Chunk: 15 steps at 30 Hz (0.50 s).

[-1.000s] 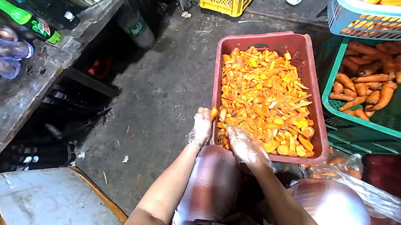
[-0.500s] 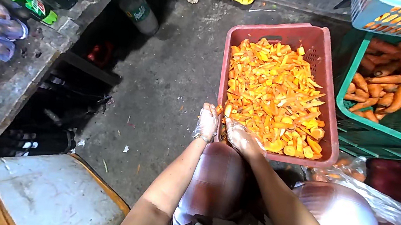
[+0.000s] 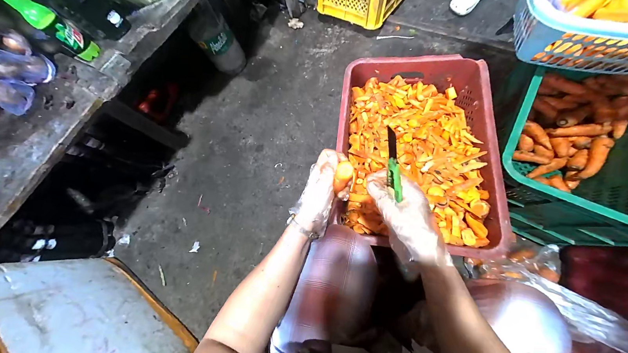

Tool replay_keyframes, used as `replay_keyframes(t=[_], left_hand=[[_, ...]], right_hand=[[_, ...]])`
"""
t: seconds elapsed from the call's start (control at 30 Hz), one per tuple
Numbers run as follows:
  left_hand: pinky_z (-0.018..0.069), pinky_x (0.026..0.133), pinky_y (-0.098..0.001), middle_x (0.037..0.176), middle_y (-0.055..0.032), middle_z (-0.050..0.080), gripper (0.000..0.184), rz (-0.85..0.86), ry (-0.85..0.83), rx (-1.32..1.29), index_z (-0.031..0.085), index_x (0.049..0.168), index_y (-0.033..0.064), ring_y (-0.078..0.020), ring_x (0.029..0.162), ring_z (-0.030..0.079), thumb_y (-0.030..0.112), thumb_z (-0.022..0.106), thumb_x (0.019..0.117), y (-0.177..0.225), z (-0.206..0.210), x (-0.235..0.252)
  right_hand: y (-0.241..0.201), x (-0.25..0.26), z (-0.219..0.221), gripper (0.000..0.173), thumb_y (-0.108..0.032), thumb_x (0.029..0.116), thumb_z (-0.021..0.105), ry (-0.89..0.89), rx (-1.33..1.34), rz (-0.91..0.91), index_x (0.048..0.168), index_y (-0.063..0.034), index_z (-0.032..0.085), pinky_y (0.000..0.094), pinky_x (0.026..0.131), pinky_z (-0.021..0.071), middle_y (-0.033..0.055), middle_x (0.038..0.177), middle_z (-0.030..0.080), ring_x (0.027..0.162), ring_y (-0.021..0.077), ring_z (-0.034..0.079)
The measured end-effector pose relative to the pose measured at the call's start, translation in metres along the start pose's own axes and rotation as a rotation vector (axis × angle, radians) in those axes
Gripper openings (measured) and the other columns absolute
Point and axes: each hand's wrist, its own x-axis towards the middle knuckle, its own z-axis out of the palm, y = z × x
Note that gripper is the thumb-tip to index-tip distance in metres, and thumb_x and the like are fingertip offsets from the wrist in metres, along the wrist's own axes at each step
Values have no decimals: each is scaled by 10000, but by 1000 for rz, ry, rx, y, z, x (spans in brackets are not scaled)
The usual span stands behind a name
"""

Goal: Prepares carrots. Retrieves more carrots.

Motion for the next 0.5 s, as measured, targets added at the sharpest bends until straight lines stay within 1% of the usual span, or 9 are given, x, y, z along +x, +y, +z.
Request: replay_keyframes(t=[0.03, 0.07, 0.13, 0.2, 0.23, 0.27, 0.3, 0.4, 0.5], left_hand=[[454, 494, -152, 748, 58, 574, 286, 32, -39, -17, 532, 1072, 174, -12, 538, 505, 296, 275, 1102, 3, 6, -1], [449, 479, -144, 757, 57, 578, 279, 52, -59, -24, 539, 1065, 175, -6, 527, 499, 288, 288, 1102, 6, 12, -3], [448, 482, -134, 777, 57, 593, 252, 76, -68, 15, 548, 1064, 167, 2, 534, 507, 241, 309, 1097, 10, 22, -8], [471, 539, -145, 816, 66, 608, 220, 112, -65, 101, 560, 1051, 156, 6, 607, 545, 208, 348, 1081, 12, 28, -12], [494, 590, -158, 867, 69, 612, 211, 143, -91, 129, 563, 1054, 157, 4, 678, 570, 213, 361, 1079, 12, 30, -13], [503, 612, -164, 898, 71, 618, 207, 171, -107, 140, 573, 1052, 161, 4, 714, 581, 222, 376, 1073, 11, 31, -14], [503, 614, -163, 914, 73, 620, 205, 186, -121, 147, 579, 1056, 167, 6, 723, 582, 241, 389, 1073, 9, 32, -14], [485, 579, -153, 917, 80, 617, 183, 169, -156, 129, 570, 1074, 179, 14, 685, 563, 253, 403, 1071, 7, 36, -14], [447, 511, -145, 818, 75, 602, 178, 112, -166, 54, 554, 1081, 177, 10, 571, 510, 239, 388, 1072, 6, 42, -16]], right_hand=[[-9, -8, -2, 223, -254, 996, 657, 18, 19, -46, 1199, -160, 664, 253, 639, 510, -20, 874, 648, 705, 41, 585], [-16, -14, -3, 211, -218, 982, 671, 29, 36, -83, 1186, -161, 668, 228, 627, 499, -34, 854, 637, 681, 26, 568], [-21, -21, -5, 202, -200, 965, 687, 51, 27, -142, 1162, -159, 670, 201, 577, 482, -58, 766, 603, 610, 9, 538], [-24, -25, -7, 207, -248, 956, 697, 64, -29, -138, 1147, -172, 671, 232, 563, 466, -65, 714, 554, 589, 25, 511], [-25, -26, -7, 199, -263, 953, 698, 73, -54, -132, 1129, -174, 669, 259, 569, 466, -58, 716, 552, 597, 41, 513], [-25, -26, -9, 194, -260, 950, 697, 81, -69, -128, 1119, -169, 669, 283, 589, 473, -48, 743, 567, 622, 53, 525], [-25, -27, -10, 183, -255, 950, 699, 91, -75, -126, 1108, -167, 673, 283, 601, 485, -46, 767, 585, 639, 51, 540], [-26, -30, -16, 154, -215, 957, 686, 112, -66, -130, 1094, -145, 685, 276, 628, 502, -33, 818, 632, 676, 45, 574], [-23, -31, -20, 125, -191, 956, 662, 126, -51, -159, 1068, -145, 694, 238, 605, 499, -51, 791, 631, 652, 18, 570]])
